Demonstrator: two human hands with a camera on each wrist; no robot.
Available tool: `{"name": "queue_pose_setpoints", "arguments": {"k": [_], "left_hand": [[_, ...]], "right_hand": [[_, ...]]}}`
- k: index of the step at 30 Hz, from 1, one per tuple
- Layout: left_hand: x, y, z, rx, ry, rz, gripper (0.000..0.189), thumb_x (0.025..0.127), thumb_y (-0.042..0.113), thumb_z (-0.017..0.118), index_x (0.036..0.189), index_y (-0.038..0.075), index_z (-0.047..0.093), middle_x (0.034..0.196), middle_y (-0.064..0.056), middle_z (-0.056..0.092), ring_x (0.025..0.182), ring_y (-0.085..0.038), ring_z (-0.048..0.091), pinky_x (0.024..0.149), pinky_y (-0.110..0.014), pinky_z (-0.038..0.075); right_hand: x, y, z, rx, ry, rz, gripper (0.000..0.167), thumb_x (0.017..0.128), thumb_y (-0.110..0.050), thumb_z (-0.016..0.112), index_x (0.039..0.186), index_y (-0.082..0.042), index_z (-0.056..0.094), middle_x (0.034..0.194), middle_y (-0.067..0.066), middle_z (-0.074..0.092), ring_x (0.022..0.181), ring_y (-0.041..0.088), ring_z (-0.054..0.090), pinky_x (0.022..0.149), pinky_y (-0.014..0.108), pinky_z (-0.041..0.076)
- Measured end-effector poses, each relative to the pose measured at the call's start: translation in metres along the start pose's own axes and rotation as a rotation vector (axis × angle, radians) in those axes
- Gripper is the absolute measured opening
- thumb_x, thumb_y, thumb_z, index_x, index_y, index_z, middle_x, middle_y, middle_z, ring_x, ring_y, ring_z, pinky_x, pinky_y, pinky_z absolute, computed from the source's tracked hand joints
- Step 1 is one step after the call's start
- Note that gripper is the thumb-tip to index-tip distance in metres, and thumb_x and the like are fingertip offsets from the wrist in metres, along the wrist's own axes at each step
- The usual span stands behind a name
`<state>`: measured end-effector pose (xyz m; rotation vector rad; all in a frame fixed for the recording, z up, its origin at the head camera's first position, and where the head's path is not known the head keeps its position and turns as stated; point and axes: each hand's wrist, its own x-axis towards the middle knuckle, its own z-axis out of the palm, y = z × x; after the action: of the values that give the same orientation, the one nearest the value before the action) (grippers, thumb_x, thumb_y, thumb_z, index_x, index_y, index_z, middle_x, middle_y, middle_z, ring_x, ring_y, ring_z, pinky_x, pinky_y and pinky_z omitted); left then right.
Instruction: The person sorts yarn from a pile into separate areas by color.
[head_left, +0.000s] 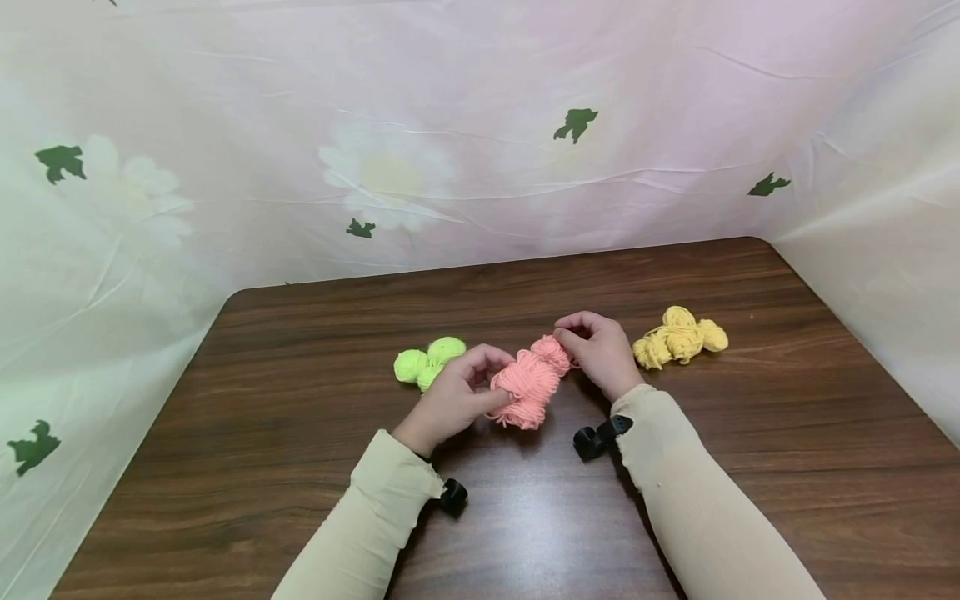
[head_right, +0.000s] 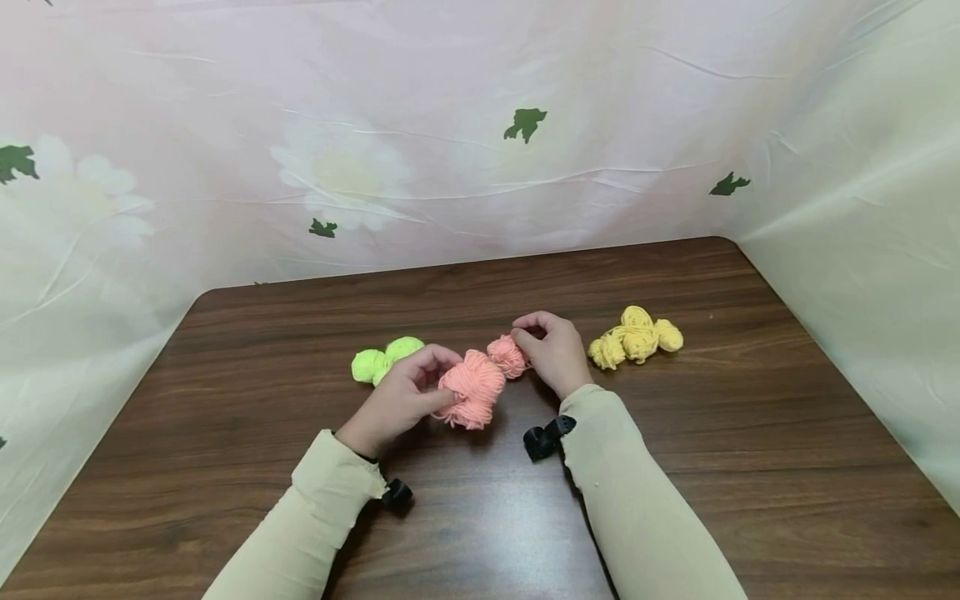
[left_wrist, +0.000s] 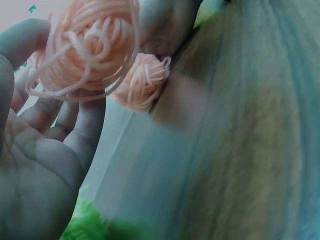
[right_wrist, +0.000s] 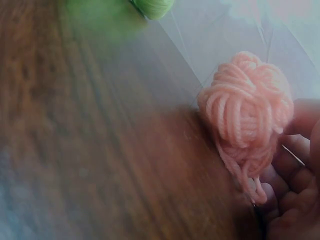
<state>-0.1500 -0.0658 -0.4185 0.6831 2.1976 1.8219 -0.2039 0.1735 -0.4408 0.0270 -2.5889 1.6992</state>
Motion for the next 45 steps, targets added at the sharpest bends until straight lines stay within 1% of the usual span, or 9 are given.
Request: {"name": "queue_pose_setpoints", "arguments": {"k": [5, 9, 15, 19, 26, 31, 34, 40, 45], "left_hand": [[0.0, -0.005, 0.007, -0.027, -0.011, -0.047, 0.033, 0.086, -0.004, 0.07, 0.117, 0.002, 0.063, 0.099, -0.006, 0.063, 0.085, -0.014, 0.057, 0.067, -0.023, 0.05], [0.0, -0.011, 0.013, -0.047, -0.016, -0.067, 0.032, 0.088, -0.003, 0.069, 0.118, 0.002, 0.062, 0.099, -0.005, 0.063, 0.085, -0.013, 0.057, 0.068, -0.022, 0.05], [0.001, -0.015, 0.017, -0.076, 0.011, -0.084, 0.033, 0.088, -0.003, 0.069, 0.12, 0.001, 0.061, 0.102, -0.007, 0.063, 0.084, -0.014, 0.058, 0.068, -0.022, 0.05], [0.002, -0.019, 0.017, -0.094, 0.048, -0.088, 0.034, 0.087, -0.003, 0.069, 0.12, 0.0, 0.061, 0.104, -0.008, 0.062, 0.085, -0.014, 0.058, 0.069, -0.021, 0.05], [0.003, -0.024, 0.019, -0.094, 0.125, -0.069, 0.032, 0.086, -0.007, 0.069, 0.117, -0.002, 0.06, 0.106, -0.01, 0.063, 0.089, -0.014, 0.058, 0.076, -0.022, 0.049], [0.005, -0.027, 0.02, -0.117, 0.189, -0.083, 0.032, 0.086, -0.007, 0.069, 0.116, 0.0, 0.059, 0.107, -0.008, 0.062, 0.091, -0.014, 0.058, 0.077, -0.022, 0.049], [0.006, -0.029, 0.021, -0.128, 0.224, -0.089, 0.031, 0.086, -0.007, 0.069, 0.115, 0.0, 0.059, 0.104, -0.007, 0.062, 0.089, -0.013, 0.058, 0.075, -0.022, 0.049], [0.008, -0.027, 0.026, -0.117, 0.311, -0.093, 0.026, 0.086, -0.005, 0.071, 0.108, -0.002, 0.057, 0.093, -0.005, 0.058, 0.079, -0.012, 0.056, 0.064, -0.02, 0.047], [0.009, -0.025, 0.031, -0.069, 0.398, -0.133, 0.025, 0.086, 0.0, 0.074, 0.103, 0.001, 0.055, 0.087, -0.002, 0.055, 0.079, -0.012, 0.055, 0.064, -0.019, 0.046]], "right_hand": [[0.0, -0.001, 0.0, 0.002, -0.002, 0.014, 0.022, 0.094, -0.019, 0.067, 0.109, -0.003, 0.072, 0.097, 0.011, 0.07, 0.068, 0.012, 0.06, 0.059, 0.024, 0.053], [-0.001, -0.001, 0.0, -0.003, -0.004, 0.013, 0.022, 0.094, -0.02, 0.067, 0.109, -0.005, 0.072, 0.097, 0.01, 0.07, 0.069, 0.014, 0.061, 0.06, 0.026, 0.053], [0.0, -0.001, -0.001, 0.0, -0.012, 0.013, 0.022, 0.095, -0.02, 0.066, 0.11, -0.005, 0.072, 0.098, 0.011, 0.069, 0.07, 0.015, 0.061, 0.06, 0.027, 0.054], [0.0, -0.001, 0.0, -0.005, -0.008, 0.007, 0.022, 0.095, -0.021, 0.067, 0.11, -0.006, 0.072, 0.097, 0.01, 0.069, 0.07, 0.015, 0.061, 0.06, 0.027, 0.053], [0.0, 0.0, 0.001, -0.027, -0.003, -0.001, 0.021, 0.094, -0.021, 0.067, 0.109, -0.006, 0.072, 0.097, 0.011, 0.069, 0.071, 0.016, 0.06, 0.06, 0.026, 0.053], [0.0, 0.0, 0.001, -0.032, -0.003, -0.002, 0.02, 0.095, -0.021, 0.067, 0.109, -0.007, 0.072, 0.098, 0.011, 0.07, 0.073, 0.017, 0.061, 0.061, 0.026, 0.054], [0.001, 0.001, 0.0, -0.041, -0.002, -0.005, 0.02, 0.095, -0.021, 0.066, 0.109, -0.008, 0.072, 0.099, 0.011, 0.07, 0.076, 0.017, 0.061, 0.063, 0.026, 0.054], [0.002, 0.002, 0.0, -0.042, -0.004, -0.004, 0.02, 0.095, -0.021, 0.067, 0.109, -0.008, 0.072, 0.099, 0.01, 0.069, 0.076, 0.018, 0.061, 0.063, 0.027, 0.053], [0.002, 0.002, 0.0, -0.046, -0.002, -0.01, 0.02, 0.094, -0.021, 0.067, 0.108, -0.008, 0.072, 0.097, 0.01, 0.069, 0.073, 0.017, 0.06, 0.062, 0.027, 0.053]]}}
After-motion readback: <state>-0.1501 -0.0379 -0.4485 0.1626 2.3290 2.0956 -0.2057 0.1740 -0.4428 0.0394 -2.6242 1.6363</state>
